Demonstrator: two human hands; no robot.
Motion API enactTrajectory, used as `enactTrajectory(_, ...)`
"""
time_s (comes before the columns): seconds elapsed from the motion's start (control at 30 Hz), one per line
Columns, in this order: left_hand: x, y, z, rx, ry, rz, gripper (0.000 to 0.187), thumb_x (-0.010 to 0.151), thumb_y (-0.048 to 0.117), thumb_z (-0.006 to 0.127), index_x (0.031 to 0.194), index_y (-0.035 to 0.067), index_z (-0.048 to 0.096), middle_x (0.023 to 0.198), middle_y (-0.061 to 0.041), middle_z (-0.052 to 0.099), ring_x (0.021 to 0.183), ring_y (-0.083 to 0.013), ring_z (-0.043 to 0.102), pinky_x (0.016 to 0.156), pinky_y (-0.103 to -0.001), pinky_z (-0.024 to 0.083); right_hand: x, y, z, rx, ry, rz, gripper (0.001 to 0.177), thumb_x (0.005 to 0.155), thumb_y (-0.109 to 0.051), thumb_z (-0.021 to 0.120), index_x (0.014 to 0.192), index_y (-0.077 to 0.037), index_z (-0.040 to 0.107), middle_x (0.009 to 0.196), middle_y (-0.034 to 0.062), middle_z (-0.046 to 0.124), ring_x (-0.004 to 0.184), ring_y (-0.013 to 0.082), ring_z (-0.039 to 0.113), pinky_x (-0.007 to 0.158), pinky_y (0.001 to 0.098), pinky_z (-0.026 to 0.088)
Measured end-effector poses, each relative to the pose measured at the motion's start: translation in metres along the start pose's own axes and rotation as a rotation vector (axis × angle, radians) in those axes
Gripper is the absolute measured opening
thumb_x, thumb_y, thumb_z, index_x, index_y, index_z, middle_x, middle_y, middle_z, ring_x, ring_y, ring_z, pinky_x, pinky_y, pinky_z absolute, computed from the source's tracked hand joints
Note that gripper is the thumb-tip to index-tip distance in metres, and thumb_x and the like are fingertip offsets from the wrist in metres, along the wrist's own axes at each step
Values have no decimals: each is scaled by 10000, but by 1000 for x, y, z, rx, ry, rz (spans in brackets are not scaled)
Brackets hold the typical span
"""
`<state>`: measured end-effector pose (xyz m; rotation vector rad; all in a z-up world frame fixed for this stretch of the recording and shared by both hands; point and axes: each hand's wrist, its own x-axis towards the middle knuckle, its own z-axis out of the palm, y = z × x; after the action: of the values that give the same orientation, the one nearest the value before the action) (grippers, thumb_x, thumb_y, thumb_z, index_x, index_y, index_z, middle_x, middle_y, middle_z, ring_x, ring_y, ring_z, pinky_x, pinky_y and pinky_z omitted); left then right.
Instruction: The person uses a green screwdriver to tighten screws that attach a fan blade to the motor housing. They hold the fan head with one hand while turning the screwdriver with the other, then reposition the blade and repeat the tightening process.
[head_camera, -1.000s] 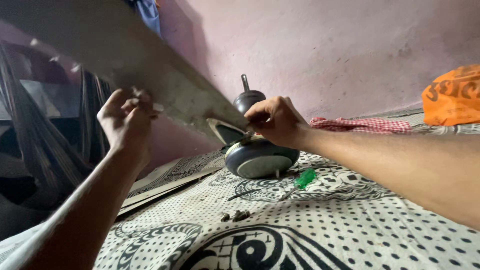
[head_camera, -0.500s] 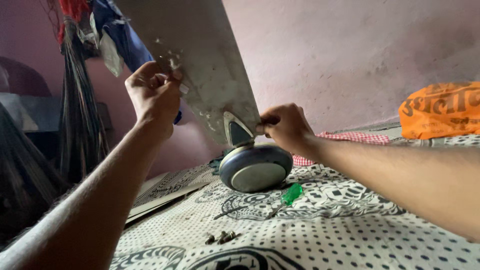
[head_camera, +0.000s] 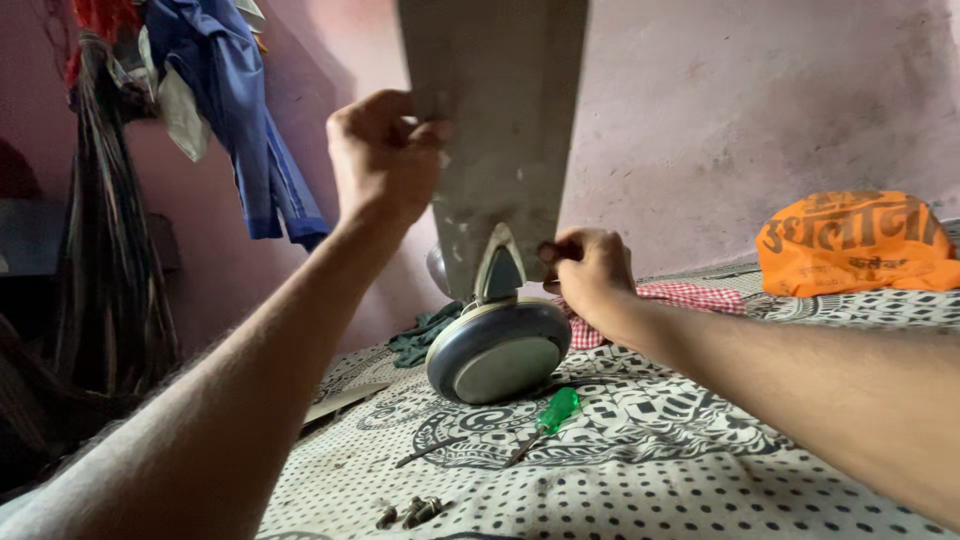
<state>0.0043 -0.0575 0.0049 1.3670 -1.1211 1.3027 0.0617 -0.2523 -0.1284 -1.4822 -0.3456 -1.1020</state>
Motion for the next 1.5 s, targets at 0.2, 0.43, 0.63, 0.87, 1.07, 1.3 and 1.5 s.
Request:
enactTrajectory(0.2, -17, 17, 41, 123, -201, 236, 125, 861, 71, 761, 969, 98, 818, 813, -30, 809, 680, -67, 753, 614, -251, 626, -7, 16, -20, -19, 154, 123, 92, 920, -70, 678, 899, -33, 759, 823, 89, 769, 667, 168, 735, 590, 322, 636)
enactTrajectory(0.43, -51, 30, 76, 52, -448, 363, 193, 902, 111, 747, 1089, 123, 795, 973, -62, 803, 762, -119, 774, 698, -263, 658, -7, 53, -39, 221, 137, 170, 124, 958, 15, 566, 885, 35, 665, 804, 122, 735, 653, 201, 731, 584, 348, 656)
enactTrajectory(0.63, -86, 9, 56, 151, -511, 346, 231, 913, 242, 743, 1093, 105, 789, 1075, -117, 786, 818, -189, 750, 681, -350, 612, -9, 90, -54, 368, 69, 82, 105, 948, 39, 584, 917, 43, 684, 856, 146, 754, 709, 191, 743, 633, 323, 631)
enactTrajectory(0.87, -105, -51, 12, 422, -491, -264, 368, 896, 362, 688, 1125, 91, 785, 1047, -150, 798, 885, -214, 772, 857, -369, 602, 7, 137, -58, 84, 213, 90, 138, 987, -12, 559, 986, -69, 685, 915, 33, 722, 788, 121, 678, 686, 291, 599)
enactTrajectory(1.07, -101, -98, 14, 548, -582, -727, 453, 915, 463, 668, 1079, 57, 783, 983, -150, 763, 901, -228, 737, 881, -385, 567, -6, 133, -66, 280, 187, 129, 79, 948, 13, 650, 877, -12, 675, 850, 69, 699, 744, 153, 677, 669, 313, 628)
enactTrajectory(1.3, -108, -147, 30, 222, -378, -1083, 549, 953, 458, 697, 1107, -67, 646, 978, -137, 680, 822, -230, 670, 742, -382, 577, -16, 102, -71, 353, 103, 139, 85, 924, 37, 662, 863, -20, 679, 852, 68, 722, 747, 157, 710, 670, 299, 642)
enactTrajectory(1.5, -107, -164, 51, 17, -36, -1325, 522, 945, 412, 704, 1187, -24, 548, 1016, -132, 673, 819, -230, 684, 675, -367, 598, -20, 99, -73, 323, 67, 67, 103, 903, 89, 661, 883, -7, 691, 836, 73, 727, 717, 162, 696, 640, 296, 613)
